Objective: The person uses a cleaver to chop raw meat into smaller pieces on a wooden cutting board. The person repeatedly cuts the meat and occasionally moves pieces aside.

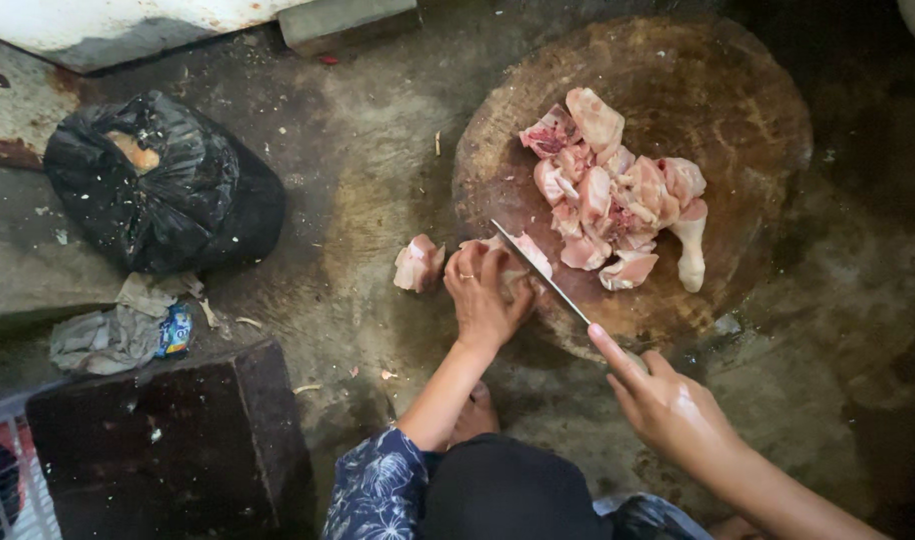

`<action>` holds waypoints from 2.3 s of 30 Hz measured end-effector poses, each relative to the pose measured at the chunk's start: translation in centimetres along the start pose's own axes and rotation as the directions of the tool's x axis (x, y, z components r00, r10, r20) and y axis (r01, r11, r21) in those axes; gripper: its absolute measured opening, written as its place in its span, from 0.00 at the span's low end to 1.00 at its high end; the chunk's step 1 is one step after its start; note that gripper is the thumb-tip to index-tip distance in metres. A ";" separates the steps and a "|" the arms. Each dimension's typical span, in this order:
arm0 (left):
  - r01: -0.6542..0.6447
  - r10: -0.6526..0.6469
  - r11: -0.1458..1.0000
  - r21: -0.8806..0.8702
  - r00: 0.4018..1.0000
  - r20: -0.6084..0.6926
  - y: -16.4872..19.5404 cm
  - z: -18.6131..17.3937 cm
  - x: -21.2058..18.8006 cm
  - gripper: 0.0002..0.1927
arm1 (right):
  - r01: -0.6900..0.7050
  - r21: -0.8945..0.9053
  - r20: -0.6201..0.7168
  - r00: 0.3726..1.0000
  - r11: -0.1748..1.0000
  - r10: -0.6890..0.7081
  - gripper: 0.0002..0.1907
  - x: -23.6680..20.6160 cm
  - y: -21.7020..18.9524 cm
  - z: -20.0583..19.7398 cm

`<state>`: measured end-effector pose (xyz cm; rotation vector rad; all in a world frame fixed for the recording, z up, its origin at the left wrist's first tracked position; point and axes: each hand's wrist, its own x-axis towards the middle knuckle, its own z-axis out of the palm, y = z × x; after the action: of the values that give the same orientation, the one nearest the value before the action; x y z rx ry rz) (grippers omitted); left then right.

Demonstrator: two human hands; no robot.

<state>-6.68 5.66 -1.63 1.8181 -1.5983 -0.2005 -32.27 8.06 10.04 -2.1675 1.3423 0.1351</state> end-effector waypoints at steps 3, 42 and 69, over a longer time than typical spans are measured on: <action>-0.010 0.011 0.999 -0.048 1.000 0.007 -0.6 0.1 0.2 0.32 | 0.036 0.086 -0.028 0.999 0.996 -0.034 0.41 2.0 -1.0 -0.7; -0.026 0.022 0.999 -0.044 0.995 -0.094 0.7 -1.0 0.8 0.36 | 0.012 0.316 -0.057 0.998 0.949 0.007 0.47 5.2 5.0 -0.7; -0.152 0.168 0.981 -0.119 0.976 0.140 -0.1 -3.1 5.2 0.29 | -0.026 0.079 -0.135 0.990 0.997 0.036 0.42 2.7 0.3 -5.7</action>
<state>-3.74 2.04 2.25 1.6156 -1.7938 -0.3495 -32.34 2.86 13.59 -2.1242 1.4333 -0.0532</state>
